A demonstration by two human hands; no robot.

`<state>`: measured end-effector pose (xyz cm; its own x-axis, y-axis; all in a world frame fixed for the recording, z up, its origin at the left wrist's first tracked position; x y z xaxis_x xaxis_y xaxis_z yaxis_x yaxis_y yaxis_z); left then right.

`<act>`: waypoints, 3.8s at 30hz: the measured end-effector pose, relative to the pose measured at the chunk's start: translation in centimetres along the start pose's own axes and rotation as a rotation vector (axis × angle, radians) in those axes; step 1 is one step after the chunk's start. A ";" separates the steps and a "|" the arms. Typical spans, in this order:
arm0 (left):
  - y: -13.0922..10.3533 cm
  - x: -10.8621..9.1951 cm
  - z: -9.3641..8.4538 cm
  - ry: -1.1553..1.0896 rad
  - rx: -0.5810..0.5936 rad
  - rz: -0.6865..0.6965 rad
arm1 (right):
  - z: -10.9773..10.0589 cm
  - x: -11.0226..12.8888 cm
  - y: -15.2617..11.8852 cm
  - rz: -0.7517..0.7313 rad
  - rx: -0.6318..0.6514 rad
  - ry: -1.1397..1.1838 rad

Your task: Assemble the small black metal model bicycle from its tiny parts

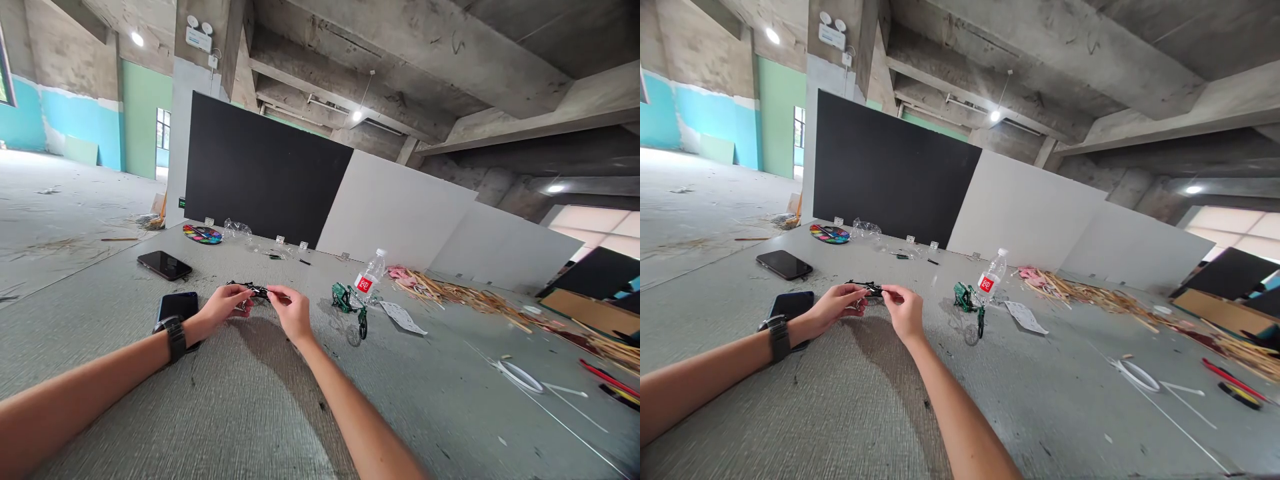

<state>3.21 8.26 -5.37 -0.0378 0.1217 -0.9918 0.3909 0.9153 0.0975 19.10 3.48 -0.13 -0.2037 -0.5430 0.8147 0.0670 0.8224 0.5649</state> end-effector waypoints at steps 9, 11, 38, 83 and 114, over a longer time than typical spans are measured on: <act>-0.2 -0.7 0.4 0.072 0.041 0.063 | 0.6 -0.7 -0.1 0.053 0.045 0.067; -0.2 -0.8 0.4 0.072 0.045 0.068 | 0.6 -0.8 -0.1 0.053 0.045 0.064; 0.0 -1.5 -0.2 0.211 -0.033 0.201 | 1.0 -0.7 -0.2 0.081 0.047 0.072; -1.1 -2.9 0.4 0.277 0.065 0.384 | 1.0 -1.3 0.7 0.125 0.383 0.085; 0.1 -0.1 0.1 0.094 0.055 0.065 | -6.1 -5.7 2.3 0.065 0.333 -0.598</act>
<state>3.32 8.27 -5.28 -0.0956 0.2177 -0.9713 0.4449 0.8822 0.1540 26.34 7.42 -2.62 -0.7203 -0.3825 0.5787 -0.1867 0.9104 0.3693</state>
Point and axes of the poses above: each hand's wrist, its own y-axis towards the middle knuckle, its own z-axis out of the palm, x = y × z, the point moved 7 cm from there along y, towards the middle knuckle, and after that the axes turned 15 degrees about y, right-handed, at the moved point
